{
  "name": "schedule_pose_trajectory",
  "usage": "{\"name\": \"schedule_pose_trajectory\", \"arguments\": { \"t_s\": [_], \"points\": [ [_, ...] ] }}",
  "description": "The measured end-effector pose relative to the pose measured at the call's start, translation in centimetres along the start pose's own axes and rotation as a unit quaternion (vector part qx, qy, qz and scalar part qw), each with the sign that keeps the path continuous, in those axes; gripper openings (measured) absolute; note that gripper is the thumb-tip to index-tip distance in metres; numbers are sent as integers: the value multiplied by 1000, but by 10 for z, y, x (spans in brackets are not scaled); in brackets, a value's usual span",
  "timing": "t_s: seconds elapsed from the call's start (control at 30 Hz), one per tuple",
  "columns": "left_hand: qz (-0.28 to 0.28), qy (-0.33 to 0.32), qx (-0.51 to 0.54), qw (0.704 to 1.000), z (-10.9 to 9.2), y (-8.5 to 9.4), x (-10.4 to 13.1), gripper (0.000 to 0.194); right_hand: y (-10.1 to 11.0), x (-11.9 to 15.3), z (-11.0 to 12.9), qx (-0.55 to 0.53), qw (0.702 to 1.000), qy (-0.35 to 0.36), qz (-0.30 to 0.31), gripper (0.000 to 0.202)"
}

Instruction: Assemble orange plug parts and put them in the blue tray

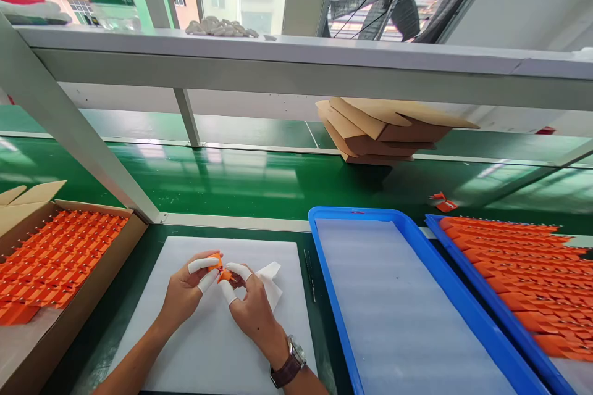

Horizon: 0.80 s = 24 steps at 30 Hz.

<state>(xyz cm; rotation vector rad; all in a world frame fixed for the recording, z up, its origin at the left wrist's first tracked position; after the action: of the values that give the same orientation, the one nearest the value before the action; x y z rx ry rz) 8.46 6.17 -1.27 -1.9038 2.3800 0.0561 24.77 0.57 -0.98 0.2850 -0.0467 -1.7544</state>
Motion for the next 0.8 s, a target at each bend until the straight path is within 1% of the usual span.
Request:
{"name": "schedule_pose_trajectory", "arguments": {
  "t_s": [0.1, 0.17, 0.27, 0.37, 0.43, 0.5, 0.6, 0.67, 0.73, 0.8],
  "points": [
    [22, 0, 2, 1000, 0, 0, 1, 21, 0, -2, 0, -20, 999, -21, -15, 27],
    [24, 1, -5, 1000, -1, 0, 2, 20, 0, -3, -1, -19, 999, -21, -25, 24],
    [10, -7, -23, 1000, 0, -1, 2, 18, -1, -2, -2, 0, 1000, 9, -30, 21],
    [4, -34, -66, 997, 3, -2, 3, 21, -3, 0, -1, 20, 999, 43, -25, 19],
    [5, -57, -95, 994, 7, -2, 4, 23, -5, 1, -1, 26, 998, 51, -27, 19],
    [0, -68, -102, 992, 10, -3, 4, 24, -7, 1, 0, 27, 998, 52, -29, 19],
    [-8, -65, -88, 994, 13, -4, 4, 23, -7, 1, 0, 31, 998, 51, -31, 20],
    [0, -57, -90, 994, 12, -4, 3, 23, -7, 1, 0, 34, 998, 47, -31, 21],
    [21, -42, -94, 995, 10, -3, 3, 25, -4, 0, 0, 40, 998, 43, -32, 22],
    [53, -19, -81, 995, 9, 0, 4, 31, -1, -1, -2, 48, 997, 37, -37, 22]
  ]
}}
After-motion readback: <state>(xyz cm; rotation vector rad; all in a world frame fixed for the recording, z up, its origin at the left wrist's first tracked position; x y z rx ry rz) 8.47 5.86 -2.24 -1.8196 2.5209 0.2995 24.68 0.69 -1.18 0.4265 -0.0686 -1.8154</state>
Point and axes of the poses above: each hand's wrist, its own x-axis away from the middle knuckle, its own y-axis out of the back of the hand, z = x × y, the point moved 2 cm from there along -x, towards the middle knuckle, and after that the axes turned 5 degrees about -z, right-handed, at the moved point
